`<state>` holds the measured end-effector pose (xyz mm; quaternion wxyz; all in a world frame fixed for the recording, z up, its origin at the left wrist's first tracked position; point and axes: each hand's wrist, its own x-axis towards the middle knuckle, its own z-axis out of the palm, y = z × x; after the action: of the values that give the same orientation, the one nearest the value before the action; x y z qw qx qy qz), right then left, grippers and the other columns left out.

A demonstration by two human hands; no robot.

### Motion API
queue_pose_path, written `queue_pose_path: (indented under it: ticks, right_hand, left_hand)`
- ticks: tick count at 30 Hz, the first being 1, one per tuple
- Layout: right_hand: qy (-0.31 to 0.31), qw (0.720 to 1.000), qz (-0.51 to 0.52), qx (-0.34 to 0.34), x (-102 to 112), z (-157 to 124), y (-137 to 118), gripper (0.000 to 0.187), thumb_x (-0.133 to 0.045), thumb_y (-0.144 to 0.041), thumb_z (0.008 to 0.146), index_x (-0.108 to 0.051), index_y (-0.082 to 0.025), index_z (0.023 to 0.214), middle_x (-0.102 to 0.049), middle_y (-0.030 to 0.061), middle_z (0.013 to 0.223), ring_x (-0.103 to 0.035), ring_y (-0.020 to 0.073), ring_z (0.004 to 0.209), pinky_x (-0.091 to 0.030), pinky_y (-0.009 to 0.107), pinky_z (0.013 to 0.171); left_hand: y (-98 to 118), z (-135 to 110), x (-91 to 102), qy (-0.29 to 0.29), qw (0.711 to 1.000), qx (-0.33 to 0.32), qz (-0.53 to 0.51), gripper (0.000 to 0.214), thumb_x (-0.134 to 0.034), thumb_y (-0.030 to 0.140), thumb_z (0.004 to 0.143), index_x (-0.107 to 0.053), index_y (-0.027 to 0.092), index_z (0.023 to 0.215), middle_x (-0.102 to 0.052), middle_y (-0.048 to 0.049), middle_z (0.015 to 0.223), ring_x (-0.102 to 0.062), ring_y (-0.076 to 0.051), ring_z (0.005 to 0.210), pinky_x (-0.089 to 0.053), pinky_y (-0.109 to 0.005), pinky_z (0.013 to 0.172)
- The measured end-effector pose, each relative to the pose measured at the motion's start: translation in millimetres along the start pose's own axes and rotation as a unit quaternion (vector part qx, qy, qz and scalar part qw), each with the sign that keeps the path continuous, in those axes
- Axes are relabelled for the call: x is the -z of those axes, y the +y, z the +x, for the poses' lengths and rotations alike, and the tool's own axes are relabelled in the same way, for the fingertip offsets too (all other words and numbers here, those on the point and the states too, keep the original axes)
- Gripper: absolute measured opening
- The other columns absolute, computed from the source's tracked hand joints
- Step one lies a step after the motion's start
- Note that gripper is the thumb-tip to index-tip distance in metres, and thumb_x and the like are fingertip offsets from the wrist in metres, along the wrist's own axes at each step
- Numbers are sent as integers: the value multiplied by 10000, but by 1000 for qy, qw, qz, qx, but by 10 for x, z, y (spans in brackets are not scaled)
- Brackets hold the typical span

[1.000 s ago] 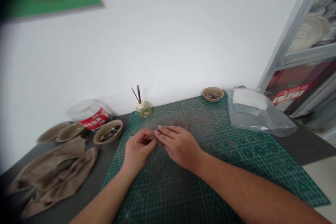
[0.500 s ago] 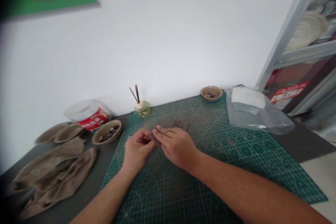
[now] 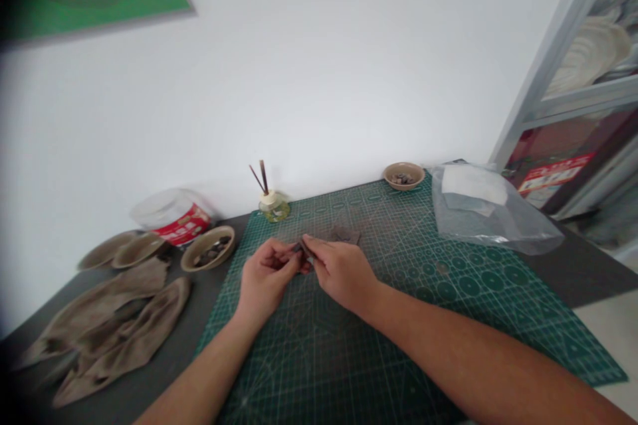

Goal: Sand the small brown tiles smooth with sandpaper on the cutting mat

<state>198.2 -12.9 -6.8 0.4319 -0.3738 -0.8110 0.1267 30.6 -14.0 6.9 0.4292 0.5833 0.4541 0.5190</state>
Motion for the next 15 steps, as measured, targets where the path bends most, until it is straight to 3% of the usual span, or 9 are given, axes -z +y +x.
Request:
queue_pose_path:
  ticks: [6, 11, 15]
  right_hand:
    - [-23, 999, 24, -40, -8, 5, 30, 414, -489, -133, 887, -579, -171, 1289, -712, 81, 1129, -687, 196, 955, -516, 314, 870]
    - [-47, 975, 155, -153, 74, 58, 23, 157, -567, -180, 841, -669, -188, 960, -728, 7, 848, -668, 150, 744, -498, 234, 677]
    - [-162, 945, 237, -159, 154, -7, -63, 119, -607, -156, 776, -613, -187, 892, -678, -31, 778, -618, 120, 671, -439, 185, 567]
  left_hand:
    - [-29, -25, 31, 1, 1000, -28, 12, 176, -689, 243, 790, -535, 180, 846, -643, 21, 634, -615, -127, 529, -492, -236, 523]
    - [-67, -6, 94, 50, 990, -95, 95, 161, -713, 239, 756, -585, 174, 829, -573, 29, 669, -555, -102, 584, -446, -205, 546]
    - [-61, 54, 180, 79, 983, -112, 120, 146, -697, 245, 763, -609, 176, 858, -540, 29, 692, -521, -107, 629, -428, -208, 591]
